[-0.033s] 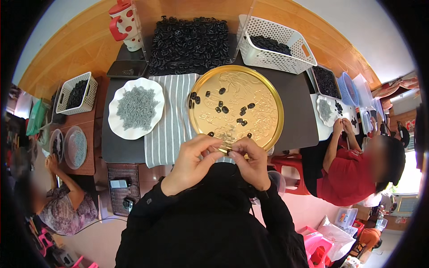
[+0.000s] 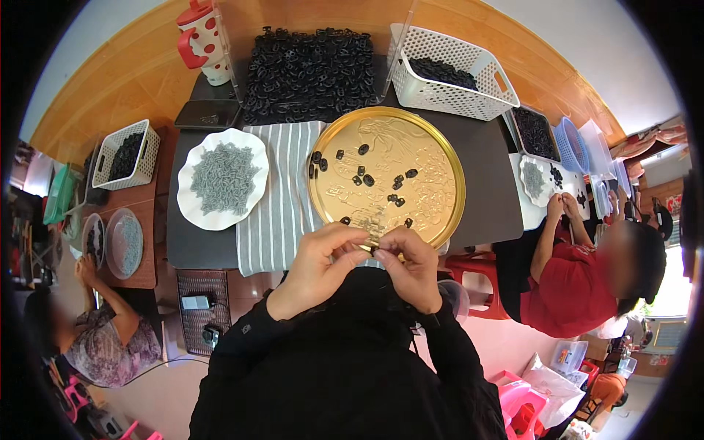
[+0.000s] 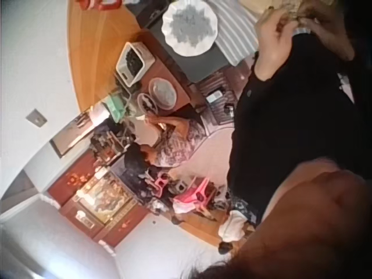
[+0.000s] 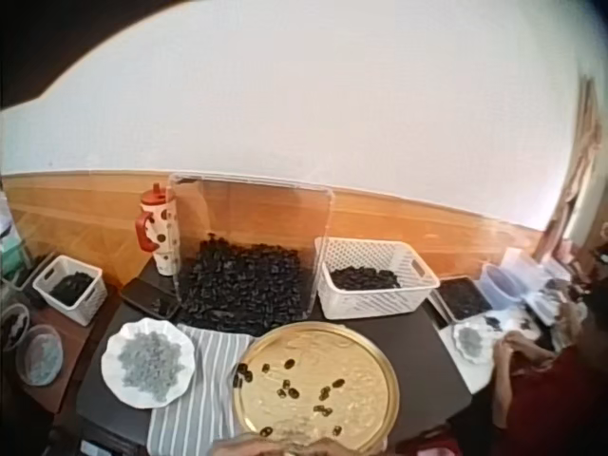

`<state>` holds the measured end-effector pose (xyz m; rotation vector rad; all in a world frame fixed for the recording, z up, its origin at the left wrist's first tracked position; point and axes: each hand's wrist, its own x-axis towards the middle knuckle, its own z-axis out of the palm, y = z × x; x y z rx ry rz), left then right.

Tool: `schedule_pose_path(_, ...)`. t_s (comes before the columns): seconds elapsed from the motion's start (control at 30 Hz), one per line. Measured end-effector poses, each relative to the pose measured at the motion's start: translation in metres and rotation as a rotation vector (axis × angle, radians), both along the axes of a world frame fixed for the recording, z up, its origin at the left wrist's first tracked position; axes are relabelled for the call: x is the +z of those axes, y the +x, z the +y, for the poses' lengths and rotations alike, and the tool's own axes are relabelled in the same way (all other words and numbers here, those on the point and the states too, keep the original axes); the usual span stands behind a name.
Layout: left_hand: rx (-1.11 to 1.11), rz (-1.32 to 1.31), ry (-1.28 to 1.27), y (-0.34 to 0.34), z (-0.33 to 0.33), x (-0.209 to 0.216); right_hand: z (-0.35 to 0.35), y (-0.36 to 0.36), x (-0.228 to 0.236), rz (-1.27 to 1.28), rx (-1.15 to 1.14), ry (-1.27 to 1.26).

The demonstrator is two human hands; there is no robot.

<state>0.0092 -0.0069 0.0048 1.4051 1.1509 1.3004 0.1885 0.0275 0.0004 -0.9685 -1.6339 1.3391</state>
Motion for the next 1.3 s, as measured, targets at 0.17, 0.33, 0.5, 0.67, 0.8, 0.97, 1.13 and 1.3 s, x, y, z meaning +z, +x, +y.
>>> schedule_pose_path(0.17,-0.125,-0.366,-0.316,0.008,0.004,-0.021,0.002,0.002,-0.014,0.05,0.023,0.094)
schedule_pose_path(0.33,-0.042,-0.435,-0.325,0.001,0.004,-0.029,0.03,0.028,-0.003,-0.158,-0.276,0.295)
schedule_pose_path(0.5,0.012,-0.396,-0.229,0.0,0.004,-0.035,0.036,0.042,-0.005,-0.48,-0.116,0.528)
schedule_pose_path(0.67,0.021,-0.425,-0.273,-0.002,-0.003,-0.037,0.036,0.032,-0.003,-0.69,0.113,0.789)
schedule_pose_path(0.8,0.025,-0.453,-0.288,-0.004,-0.004,-0.036,0.044,0.03,0.003,-0.728,0.06,0.785)
schedule_pose_path(0.97,0.032,-0.461,-0.275,-0.004,-0.004,-0.036,0.059,0.025,0.005,-0.738,0.136,0.865)
schedule_pose_path(1.13,0.065,-0.463,-0.302,-0.004,-0.006,-0.037,0.055,0.016,0.01,-0.894,0.313,1.009)
schedule_pose_path(1.3,0.035,-0.496,-0.315,-0.002,-0.008,-0.035,0.056,0.016,0.006,-0.897,0.293,0.975)
